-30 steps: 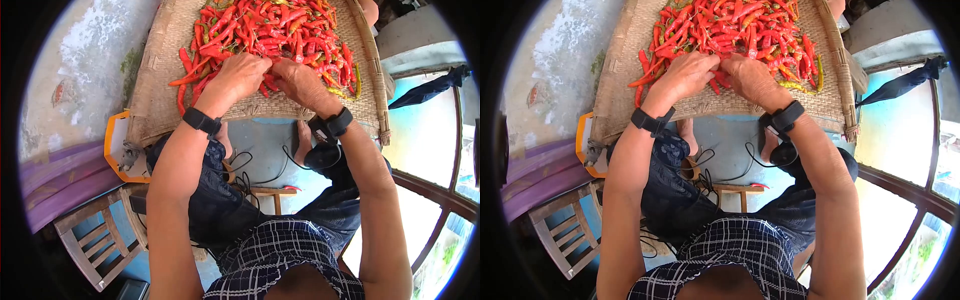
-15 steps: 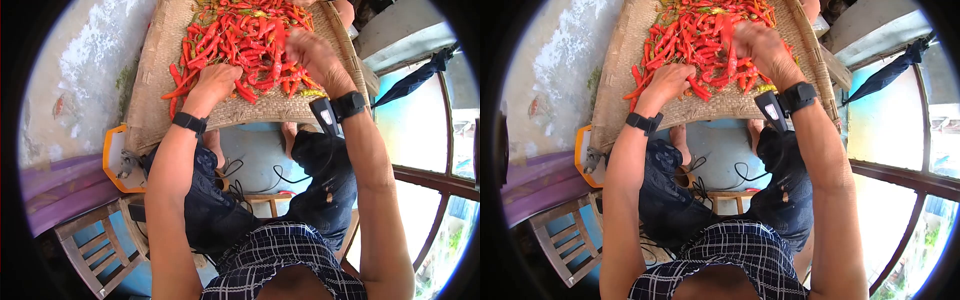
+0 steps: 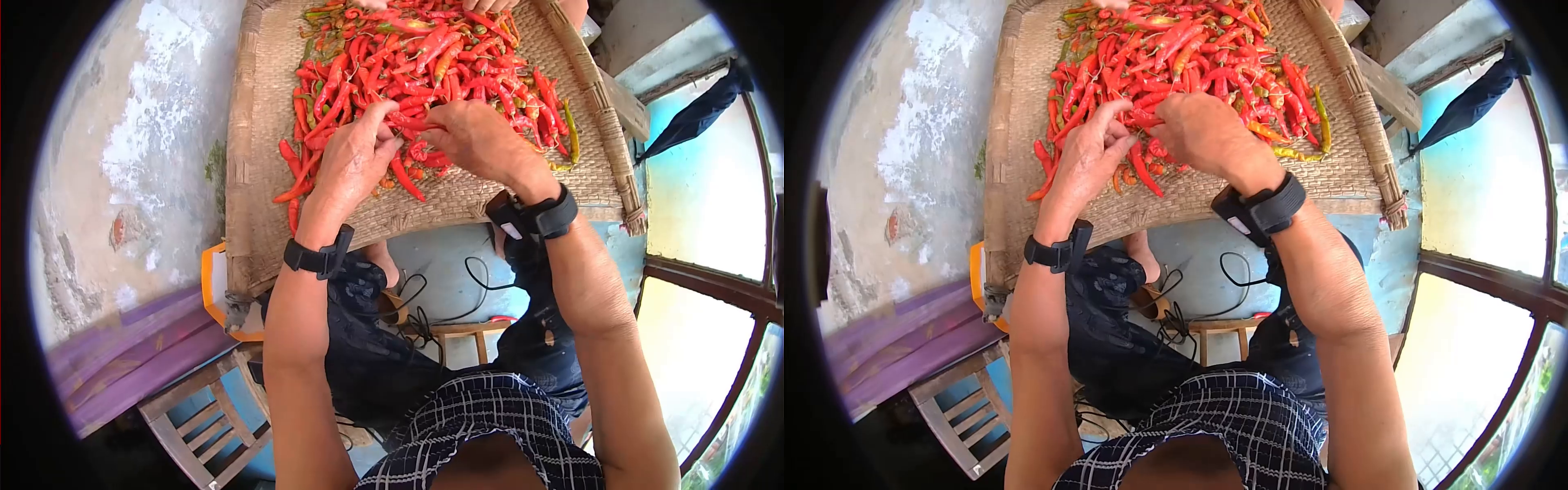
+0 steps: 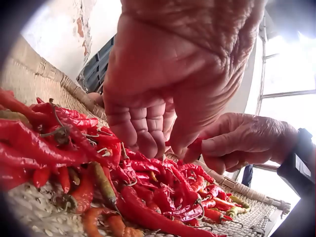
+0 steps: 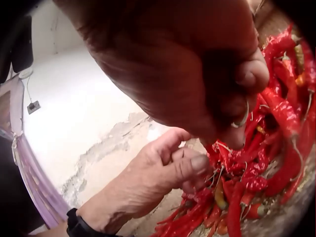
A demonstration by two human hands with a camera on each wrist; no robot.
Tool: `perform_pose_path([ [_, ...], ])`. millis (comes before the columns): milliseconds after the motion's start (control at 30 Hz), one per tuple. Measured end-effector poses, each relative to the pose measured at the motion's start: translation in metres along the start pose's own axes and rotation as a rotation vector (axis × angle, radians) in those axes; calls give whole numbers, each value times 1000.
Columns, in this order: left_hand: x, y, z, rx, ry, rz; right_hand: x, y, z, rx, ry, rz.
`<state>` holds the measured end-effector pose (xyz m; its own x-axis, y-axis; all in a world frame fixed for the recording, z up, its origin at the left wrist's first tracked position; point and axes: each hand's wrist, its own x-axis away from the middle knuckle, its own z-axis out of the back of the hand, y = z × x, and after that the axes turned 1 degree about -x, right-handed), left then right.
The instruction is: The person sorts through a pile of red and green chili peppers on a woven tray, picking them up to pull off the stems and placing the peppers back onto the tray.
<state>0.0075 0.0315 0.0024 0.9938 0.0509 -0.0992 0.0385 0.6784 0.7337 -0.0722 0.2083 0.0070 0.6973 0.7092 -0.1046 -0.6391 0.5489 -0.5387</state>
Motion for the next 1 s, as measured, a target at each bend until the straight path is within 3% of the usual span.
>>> perform_pose_path([
  [33,1,-6,-2,-1,-1,-4,-1,4,6,-57,-31,40],
  [100,3,-16,-6,-247,-114,-294,-4,15,15,-123,-22,102],
  [133,6,-17,-9,-247,-120,-298,-9,19,23,-125,-17,96],
  [200,15,-16,-19,-359,-196,-257,-15,26,37,-468,64,-122],
  [233,16,-19,-22,-367,-224,-239,-17,31,39,-464,72,-124],
  [300,19,-19,-25,-416,-246,-269,-22,39,38,-172,739,89],
  [333,19,-19,-25,-464,-267,-288,-23,44,36,-166,750,96],
  [400,19,-19,-24,-464,-261,-296,-24,47,31,139,830,118],
  [467,16,-16,-22,-485,-304,-208,-15,41,23,-44,598,152],
  [533,13,-14,-18,-431,-238,-237,-10,26,18,-127,380,55],
  [567,11,-11,-15,-305,-196,-168,-9,24,15,-128,384,58],
  [633,4,-15,-12,-50,-131,-31,-8,24,6,-175,125,105],
  [667,3,-16,-12,-54,-129,-33,-6,24,-1,-175,129,108],
  [733,1,-13,-12,463,-105,208,-6,23,-10,-192,108,208],
  [767,0,-11,-9,538,-136,236,-6,23,-13,-230,52,207],
  [900,0,-8,-7,636,-161,256,-6,15,-11,-298,-129,122],
  [1000,0,-11,-8,763,-80,301,-5,13,-12,-346,-119,91],
])
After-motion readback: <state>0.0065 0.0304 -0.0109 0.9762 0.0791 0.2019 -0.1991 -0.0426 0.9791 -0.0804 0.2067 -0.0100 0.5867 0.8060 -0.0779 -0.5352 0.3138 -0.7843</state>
